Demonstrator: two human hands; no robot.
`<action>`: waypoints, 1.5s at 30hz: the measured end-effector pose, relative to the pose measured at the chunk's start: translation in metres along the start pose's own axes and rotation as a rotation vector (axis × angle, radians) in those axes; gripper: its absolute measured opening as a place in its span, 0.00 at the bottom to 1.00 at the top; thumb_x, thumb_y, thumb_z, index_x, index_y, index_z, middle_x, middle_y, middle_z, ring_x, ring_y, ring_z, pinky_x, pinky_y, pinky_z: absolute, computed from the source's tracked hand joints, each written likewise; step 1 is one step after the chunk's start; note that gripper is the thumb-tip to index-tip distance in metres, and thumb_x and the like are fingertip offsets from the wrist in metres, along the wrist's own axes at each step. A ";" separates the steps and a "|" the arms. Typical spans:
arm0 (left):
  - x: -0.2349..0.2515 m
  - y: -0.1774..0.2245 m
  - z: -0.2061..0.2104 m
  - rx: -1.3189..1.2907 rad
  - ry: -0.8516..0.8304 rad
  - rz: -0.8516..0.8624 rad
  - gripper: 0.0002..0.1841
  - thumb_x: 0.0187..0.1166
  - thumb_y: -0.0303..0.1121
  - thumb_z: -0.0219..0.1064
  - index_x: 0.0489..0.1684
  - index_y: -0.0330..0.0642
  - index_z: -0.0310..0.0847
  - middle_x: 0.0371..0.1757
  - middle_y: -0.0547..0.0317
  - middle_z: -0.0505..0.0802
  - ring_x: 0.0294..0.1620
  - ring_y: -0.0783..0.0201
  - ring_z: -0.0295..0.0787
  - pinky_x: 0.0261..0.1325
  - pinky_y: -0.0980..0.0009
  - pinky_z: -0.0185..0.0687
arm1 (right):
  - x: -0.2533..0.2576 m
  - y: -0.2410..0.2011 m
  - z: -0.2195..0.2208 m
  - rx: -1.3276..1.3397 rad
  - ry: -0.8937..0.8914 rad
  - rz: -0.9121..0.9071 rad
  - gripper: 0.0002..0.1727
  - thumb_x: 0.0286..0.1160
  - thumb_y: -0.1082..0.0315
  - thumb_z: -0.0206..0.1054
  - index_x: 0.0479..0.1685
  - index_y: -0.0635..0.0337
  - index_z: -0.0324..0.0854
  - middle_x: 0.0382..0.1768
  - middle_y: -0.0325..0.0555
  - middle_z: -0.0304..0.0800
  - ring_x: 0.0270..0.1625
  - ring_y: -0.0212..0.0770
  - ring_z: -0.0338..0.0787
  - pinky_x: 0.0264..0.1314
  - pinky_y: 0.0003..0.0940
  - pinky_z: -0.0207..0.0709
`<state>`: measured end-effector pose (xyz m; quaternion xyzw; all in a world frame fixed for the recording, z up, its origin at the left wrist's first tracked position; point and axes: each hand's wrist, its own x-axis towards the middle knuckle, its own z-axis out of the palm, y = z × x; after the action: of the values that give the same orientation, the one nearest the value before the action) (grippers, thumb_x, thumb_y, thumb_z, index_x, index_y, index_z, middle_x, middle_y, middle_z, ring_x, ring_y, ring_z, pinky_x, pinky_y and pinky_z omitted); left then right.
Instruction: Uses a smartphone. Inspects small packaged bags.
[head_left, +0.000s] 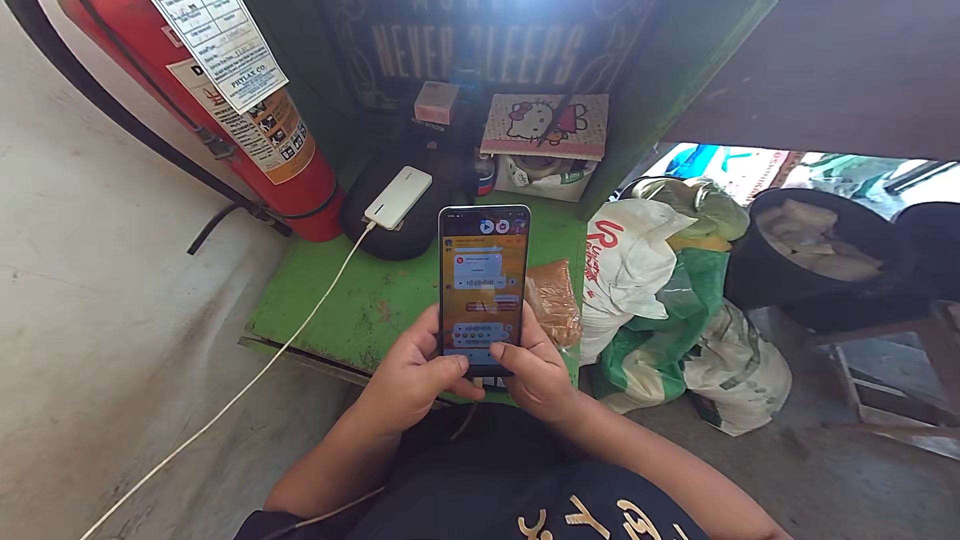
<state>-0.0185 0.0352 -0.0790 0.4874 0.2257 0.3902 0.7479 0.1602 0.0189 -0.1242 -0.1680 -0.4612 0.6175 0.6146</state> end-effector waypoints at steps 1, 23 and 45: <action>0.000 0.000 0.000 -0.004 0.001 -0.002 0.22 0.80 0.21 0.57 0.73 0.41 0.67 0.62 0.53 0.91 0.57 0.59 0.94 0.44 0.64 0.96 | 0.000 0.000 -0.001 0.008 -0.011 -0.005 0.28 0.79 0.77 0.55 0.79 0.47 0.64 0.63 0.32 0.89 0.65 0.30 0.88 0.72 0.35 0.82; 0.001 -0.004 0.004 0.033 0.079 0.012 0.18 0.82 0.20 0.60 0.68 0.41 0.72 0.57 0.54 0.93 0.51 0.63 0.96 0.38 0.69 0.95 | -0.003 0.000 -0.008 -0.009 -0.099 0.004 0.34 0.73 0.73 0.54 0.84 0.45 0.58 0.68 0.28 0.85 0.70 0.28 0.84 0.77 0.34 0.77; 0.000 -0.001 0.005 0.009 0.062 0.010 0.18 0.83 0.21 0.56 0.70 0.42 0.72 0.58 0.52 0.93 0.52 0.61 0.96 0.39 0.68 0.96 | -0.003 0.000 -0.006 0.000 -0.094 -0.002 0.35 0.70 0.74 0.53 0.84 0.44 0.59 0.68 0.30 0.85 0.70 0.29 0.84 0.76 0.35 0.77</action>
<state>-0.0147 0.0325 -0.0782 0.4797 0.2479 0.4078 0.7363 0.1660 0.0188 -0.1281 -0.1384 -0.4899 0.6242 0.5926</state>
